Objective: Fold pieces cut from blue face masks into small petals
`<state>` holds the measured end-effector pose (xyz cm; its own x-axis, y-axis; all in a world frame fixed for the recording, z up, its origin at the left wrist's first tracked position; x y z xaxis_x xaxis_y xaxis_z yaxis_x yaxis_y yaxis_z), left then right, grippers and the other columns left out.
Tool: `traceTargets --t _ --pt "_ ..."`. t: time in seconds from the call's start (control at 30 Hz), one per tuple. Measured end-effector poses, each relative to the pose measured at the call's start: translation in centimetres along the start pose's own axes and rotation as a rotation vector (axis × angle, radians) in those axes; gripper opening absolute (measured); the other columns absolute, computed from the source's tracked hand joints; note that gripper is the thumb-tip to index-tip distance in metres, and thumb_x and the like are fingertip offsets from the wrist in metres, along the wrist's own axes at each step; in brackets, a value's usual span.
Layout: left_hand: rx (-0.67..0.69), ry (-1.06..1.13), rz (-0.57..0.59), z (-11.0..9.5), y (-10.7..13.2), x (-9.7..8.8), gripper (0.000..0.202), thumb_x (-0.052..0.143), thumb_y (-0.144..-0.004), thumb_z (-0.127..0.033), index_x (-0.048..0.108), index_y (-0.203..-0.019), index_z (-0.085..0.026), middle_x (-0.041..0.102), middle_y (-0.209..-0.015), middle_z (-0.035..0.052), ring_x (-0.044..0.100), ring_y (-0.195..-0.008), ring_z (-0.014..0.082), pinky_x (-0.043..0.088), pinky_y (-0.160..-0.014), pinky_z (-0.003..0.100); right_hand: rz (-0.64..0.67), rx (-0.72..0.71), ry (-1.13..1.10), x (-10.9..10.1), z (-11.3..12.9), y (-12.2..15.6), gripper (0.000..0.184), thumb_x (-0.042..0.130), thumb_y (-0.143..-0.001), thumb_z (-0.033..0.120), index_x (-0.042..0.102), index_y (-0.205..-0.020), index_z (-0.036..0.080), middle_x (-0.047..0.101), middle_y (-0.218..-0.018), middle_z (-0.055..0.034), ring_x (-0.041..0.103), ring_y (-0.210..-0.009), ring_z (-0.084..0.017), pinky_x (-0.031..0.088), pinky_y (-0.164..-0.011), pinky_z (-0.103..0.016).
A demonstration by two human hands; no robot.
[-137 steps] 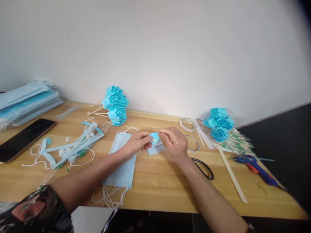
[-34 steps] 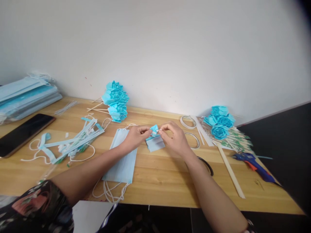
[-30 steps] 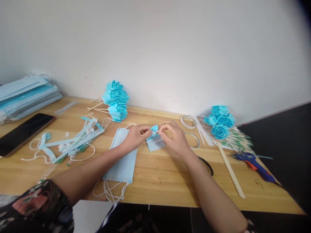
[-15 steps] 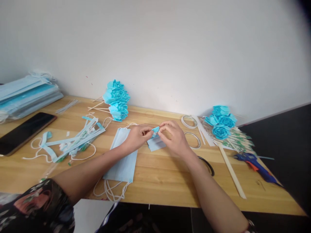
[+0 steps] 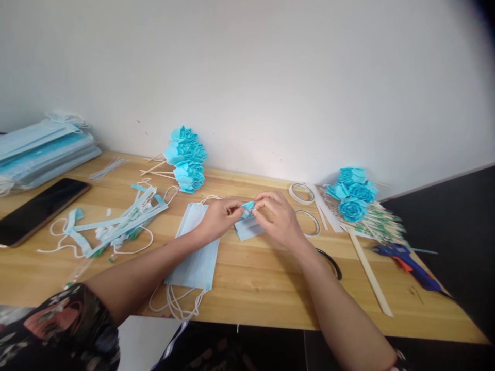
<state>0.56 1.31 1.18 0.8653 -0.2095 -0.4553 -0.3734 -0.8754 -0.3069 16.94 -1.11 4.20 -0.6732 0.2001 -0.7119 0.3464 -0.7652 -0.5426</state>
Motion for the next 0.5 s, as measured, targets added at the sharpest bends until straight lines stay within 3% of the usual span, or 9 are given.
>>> traceTargets --t 0.13,0.5 --pt "-0.017 0.005 -0.013 0.25 -0.04 0.01 0.025 0.048 -0.082 -0.025 0.056 -0.060 -0.015 0.048 -0.057 -0.0020 0.041 -0.057 0.0109 0.027 -0.055 0.023 0.013 -0.010 -0.007 0.01 0.14 -0.04 0.005 0.058 -0.082 0.020 0.060 -0.078 0.023 0.062 -0.097 -0.0050 0.056 -0.096 -0.022 0.045 -0.085 -0.039" --pt "0.011 0.014 0.030 -0.18 0.05 0.00 0.025 0.046 -0.082 -0.024 0.054 -0.060 -0.015 0.044 -0.056 -0.0031 0.039 -0.056 0.0099 0.027 -0.054 0.023 0.017 -0.008 -0.004 0.24 -0.14 0.05 0.005 0.059 -0.080 0.019 0.061 -0.077 0.023 0.062 -0.099 -0.0054 0.057 -0.096 -0.022 0.046 -0.083 -0.038"
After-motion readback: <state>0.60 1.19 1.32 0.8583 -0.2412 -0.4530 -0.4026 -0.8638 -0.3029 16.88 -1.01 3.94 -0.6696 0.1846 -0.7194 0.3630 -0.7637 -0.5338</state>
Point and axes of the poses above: each hand's wrist, its own y-axis away from the middle knuckle, its own x-axis out of the palm, z = x × y, the point moved 3 cm from there along -y, towards the middle knuckle
